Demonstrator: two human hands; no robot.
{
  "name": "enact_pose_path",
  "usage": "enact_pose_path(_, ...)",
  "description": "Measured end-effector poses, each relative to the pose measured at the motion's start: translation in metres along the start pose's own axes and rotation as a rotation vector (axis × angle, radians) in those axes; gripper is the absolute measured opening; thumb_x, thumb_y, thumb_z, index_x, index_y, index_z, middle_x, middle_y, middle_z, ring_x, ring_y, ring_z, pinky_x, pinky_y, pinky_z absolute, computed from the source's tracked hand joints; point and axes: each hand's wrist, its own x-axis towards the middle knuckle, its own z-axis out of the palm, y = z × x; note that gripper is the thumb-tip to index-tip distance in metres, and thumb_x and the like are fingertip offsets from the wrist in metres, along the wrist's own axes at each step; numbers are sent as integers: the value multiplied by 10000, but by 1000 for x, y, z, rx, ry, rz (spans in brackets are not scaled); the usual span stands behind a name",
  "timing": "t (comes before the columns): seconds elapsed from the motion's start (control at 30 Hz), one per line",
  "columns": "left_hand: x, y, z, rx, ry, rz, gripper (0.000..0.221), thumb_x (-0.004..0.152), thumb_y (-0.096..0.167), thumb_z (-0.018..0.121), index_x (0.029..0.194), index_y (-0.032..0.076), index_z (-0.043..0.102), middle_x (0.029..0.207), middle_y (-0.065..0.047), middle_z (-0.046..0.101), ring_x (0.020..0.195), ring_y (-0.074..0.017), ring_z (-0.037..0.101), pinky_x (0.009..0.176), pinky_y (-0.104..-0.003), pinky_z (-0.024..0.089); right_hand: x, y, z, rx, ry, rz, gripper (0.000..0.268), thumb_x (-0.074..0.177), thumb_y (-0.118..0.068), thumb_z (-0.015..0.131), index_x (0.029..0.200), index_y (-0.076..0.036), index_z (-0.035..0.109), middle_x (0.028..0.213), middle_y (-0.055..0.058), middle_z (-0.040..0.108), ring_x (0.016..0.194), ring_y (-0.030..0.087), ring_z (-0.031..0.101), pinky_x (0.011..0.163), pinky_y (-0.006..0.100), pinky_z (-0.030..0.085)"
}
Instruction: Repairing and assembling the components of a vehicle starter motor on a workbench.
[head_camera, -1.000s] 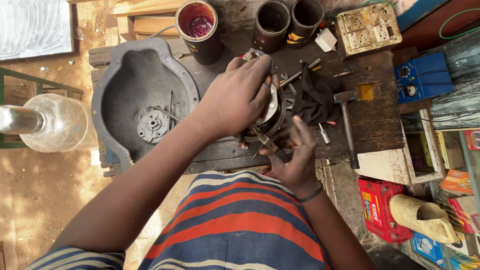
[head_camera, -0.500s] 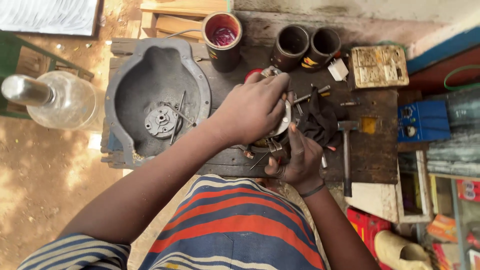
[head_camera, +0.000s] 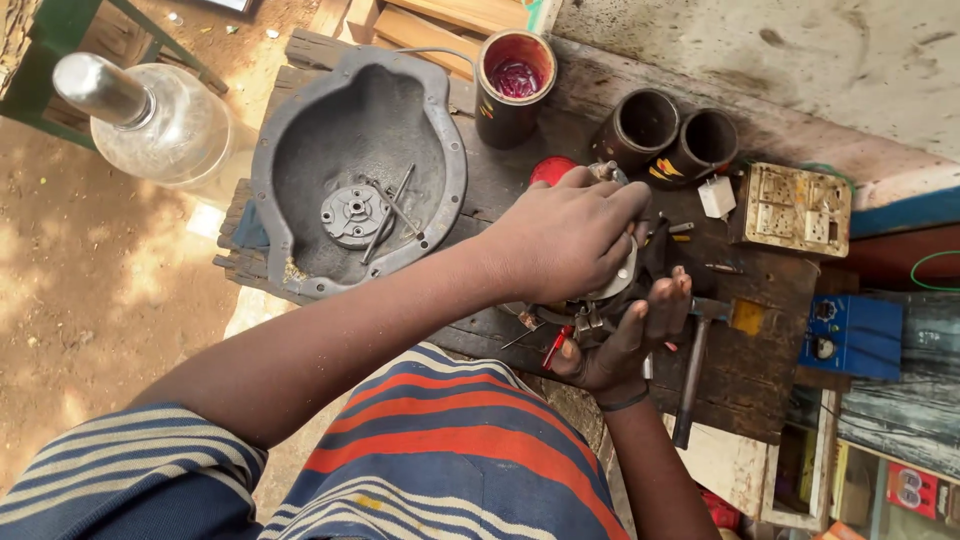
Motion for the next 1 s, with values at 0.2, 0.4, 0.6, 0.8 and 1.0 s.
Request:
enact_pose_path(0.2, 0, 0, 2, 36, -6, 7, 255, 946, 262, 558, 1107, 63, 552, 1055, -146, 696, 1032, -404, 629, 778, -520, 545, -3, 6, 3, 113, -110, -8, 867, 1064, -604, 375, 1715, -207, -39, 1734, 82, 140, 1609, 394, 129, 1338, 619, 156)
enact_pose_path(0.4, 0, 1, 0, 49, -21, 19, 276, 959, 279, 564, 1141, 71, 568, 1028, -138, 696, 1007, -395, 628, 769, -516, 544, 2, 6, 3, 160, -89, -23, 757, 1055, -541, 398, 1676, -173, 170, 1679, 86, 256, 1477, 338, 298, 1237, 536, 341)
enact_pose_path(0.6, 5, -6, 5, 5, 24, 30, 243, 947, 272, 559, 1109, 93, 592, 1070, -123, 704, 1030, -415, 622, 840, -519, 518, 4, 8, 5, 159, -73, -21, 733, 1030, -543, 453, 1619, -154, 256, 1639, 88, 310, 1412, 347, 345, 1170, 536, 366)
enact_pose_path(0.8, 3, 0, 2, -79, -2, -73, 191, 940, 257, 529, 1013, 117, 635, 1004, -83, 724, 1082, -333, 650, 862, -482, 531, 2, 4, 3, 219, -43, -26, 717, 1066, -548, 442, 1620, -136, 248, 1644, 122, 290, 1421, 343, 348, 1194, 521, 390)
enact_pose_path(1.0, -2, 5, 8, -74, 81, -60, 187, 929, 239, 536, 1016, 106, 635, 1003, -91, 723, 1012, -356, 662, 853, -487, 529, 1, 5, 3, 210, -33, -4, 722, 1028, -567, 468, 1582, -142, 285, 1603, 108, 336, 1392, 331, 372, 1161, 523, 392)
